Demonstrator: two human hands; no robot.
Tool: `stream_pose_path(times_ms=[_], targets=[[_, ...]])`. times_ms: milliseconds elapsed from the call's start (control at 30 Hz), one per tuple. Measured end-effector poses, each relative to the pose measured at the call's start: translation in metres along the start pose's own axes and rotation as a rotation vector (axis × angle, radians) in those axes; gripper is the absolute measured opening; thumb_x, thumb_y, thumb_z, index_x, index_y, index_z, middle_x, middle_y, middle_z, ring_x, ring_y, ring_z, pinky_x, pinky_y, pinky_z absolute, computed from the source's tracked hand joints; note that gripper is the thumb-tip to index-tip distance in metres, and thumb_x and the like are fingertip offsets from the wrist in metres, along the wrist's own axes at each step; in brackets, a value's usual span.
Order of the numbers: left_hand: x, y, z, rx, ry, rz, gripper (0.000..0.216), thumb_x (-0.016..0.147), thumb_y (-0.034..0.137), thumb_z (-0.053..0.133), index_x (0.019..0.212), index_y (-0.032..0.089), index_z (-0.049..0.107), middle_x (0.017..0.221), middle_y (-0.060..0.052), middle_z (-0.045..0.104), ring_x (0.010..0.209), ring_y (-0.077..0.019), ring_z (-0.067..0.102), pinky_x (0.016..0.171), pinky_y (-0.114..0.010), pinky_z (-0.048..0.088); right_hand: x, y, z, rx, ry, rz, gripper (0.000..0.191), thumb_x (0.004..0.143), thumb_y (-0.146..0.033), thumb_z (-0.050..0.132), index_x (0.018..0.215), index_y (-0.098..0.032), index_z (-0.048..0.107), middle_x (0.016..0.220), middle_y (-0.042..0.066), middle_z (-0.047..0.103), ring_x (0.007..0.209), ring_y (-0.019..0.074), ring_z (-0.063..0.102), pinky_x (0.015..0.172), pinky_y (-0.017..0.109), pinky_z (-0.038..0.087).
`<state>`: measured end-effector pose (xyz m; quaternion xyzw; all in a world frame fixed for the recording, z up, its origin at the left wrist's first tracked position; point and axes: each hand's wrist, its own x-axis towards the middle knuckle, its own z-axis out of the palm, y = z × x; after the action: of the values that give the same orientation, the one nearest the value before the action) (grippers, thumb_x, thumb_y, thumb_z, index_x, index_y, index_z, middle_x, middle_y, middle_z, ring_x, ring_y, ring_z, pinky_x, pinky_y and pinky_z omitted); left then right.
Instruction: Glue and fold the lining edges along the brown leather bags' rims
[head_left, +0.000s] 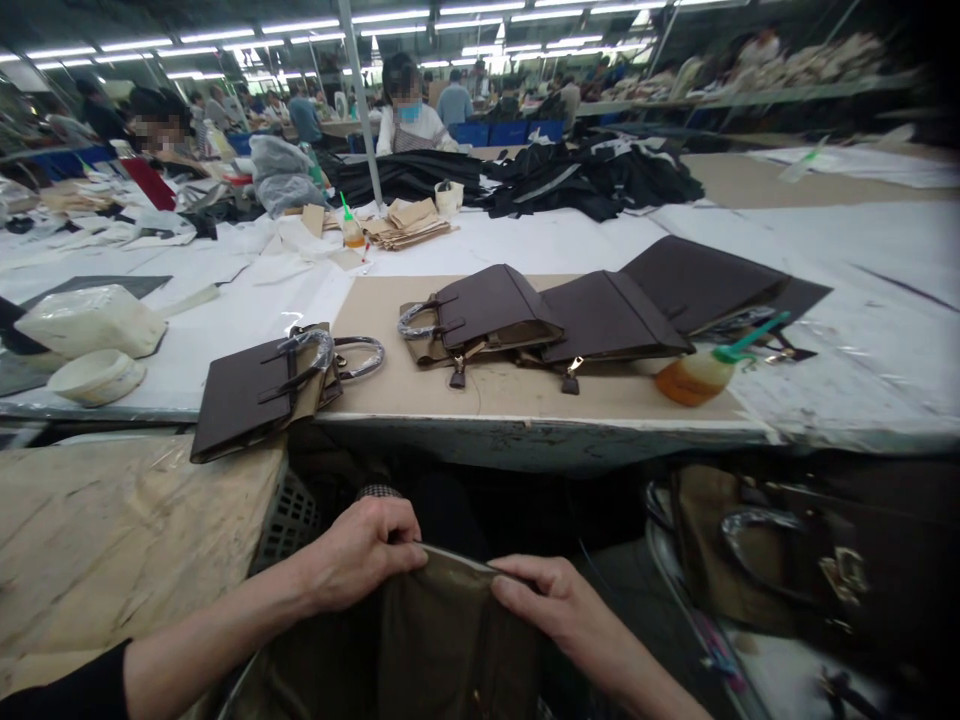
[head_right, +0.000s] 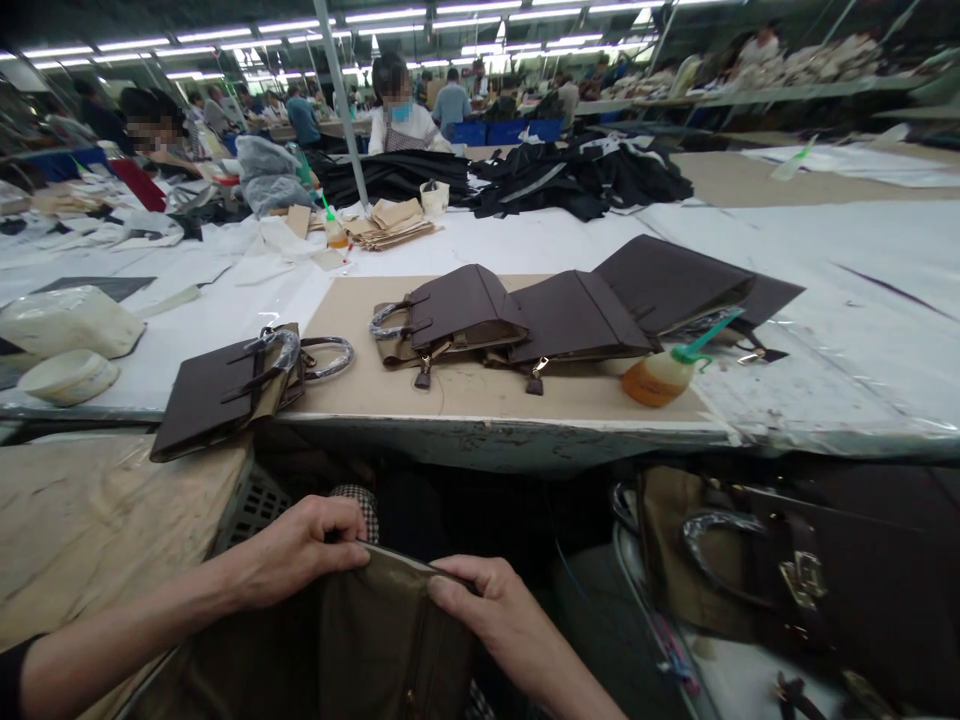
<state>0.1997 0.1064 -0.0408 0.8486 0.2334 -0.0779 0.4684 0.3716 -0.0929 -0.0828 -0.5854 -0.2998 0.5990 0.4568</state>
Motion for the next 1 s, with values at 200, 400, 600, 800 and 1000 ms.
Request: stream_pose_path(times_ms=[200,400,600,800,1000], targets=[[-0.003,0.004,0.0,-0.052,-0.002,0.042,0.023,0.083,0.025,0.065,0.065,0.016,0.054,0.073,0.002,0.057,0.071,-0.0128,0.051,0.064,-0.022,0.036,0.011,-0.029,-0.003,-0.31,-0.105,-0.013,0.024,0.086,-0.038,0.064,0.084,-0.019,0.079,0.069,-0.005,0.068,0.058,0.0115,0.052,0.053,0.019,0.034],[-0.009,0.004,0.0,-0.035,0.0,0.062,0.02,0.084,0.023,0.064,0.068,0.016,0.055,0.074,0.003,0.057,0.071,-0.0128,0.052,0.065,-0.022,0.038,0.013,-0.031,0.005,-0.46,-0.032,-0.054,0.016,0.081,-0.031,0.068,0.086,-0.021,0.08,0.069,-0.004,0.069,0.061,0.0131,0.055,0.054,0.02,0.036],[-0.016,0.0,0.002,-0.012,-0.007,0.244,0.021,0.09,0.018,0.058,0.069,0.017,0.053,0.092,0.0,0.063,0.083,-0.0131,0.058,0.075,-0.023,0.042,0.002,-0.018,0.014,-0.355,0.122,-0.086,0.021,0.082,-0.027,0.067,0.099,-0.023,0.078,0.088,0.0,0.077,0.083,0.0218,0.068,0.07,0.025,0.048],[-0.021,0.001,0.003,0.024,-0.043,0.361,0.02,0.091,0.019,0.06,0.071,0.018,0.056,0.123,-0.002,0.06,0.111,-0.0175,0.055,0.095,-0.026,0.04,-0.005,-0.008,0.022,-0.404,0.299,-0.137,0.022,0.085,-0.028,0.066,0.104,-0.028,0.078,0.088,-0.002,0.078,0.081,0.0213,0.069,0.074,0.027,0.049],[-0.02,-0.002,0.006,-0.052,-0.023,0.262,0.029,0.091,0.02,0.059,0.064,0.017,0.05,0.114,-0.002,0.064,0.099,-0.0156,0.06,0.085,-0.025,0.044,-0.006,-0.007,0.024,-0.373,0.321,-0.148,0.017,0.085,-0.028,0.067,0.098,-0.028,0.078,0.088,-0.003,0.078,0.083,0.0212,0.07,0.073,0.026,0.047]])
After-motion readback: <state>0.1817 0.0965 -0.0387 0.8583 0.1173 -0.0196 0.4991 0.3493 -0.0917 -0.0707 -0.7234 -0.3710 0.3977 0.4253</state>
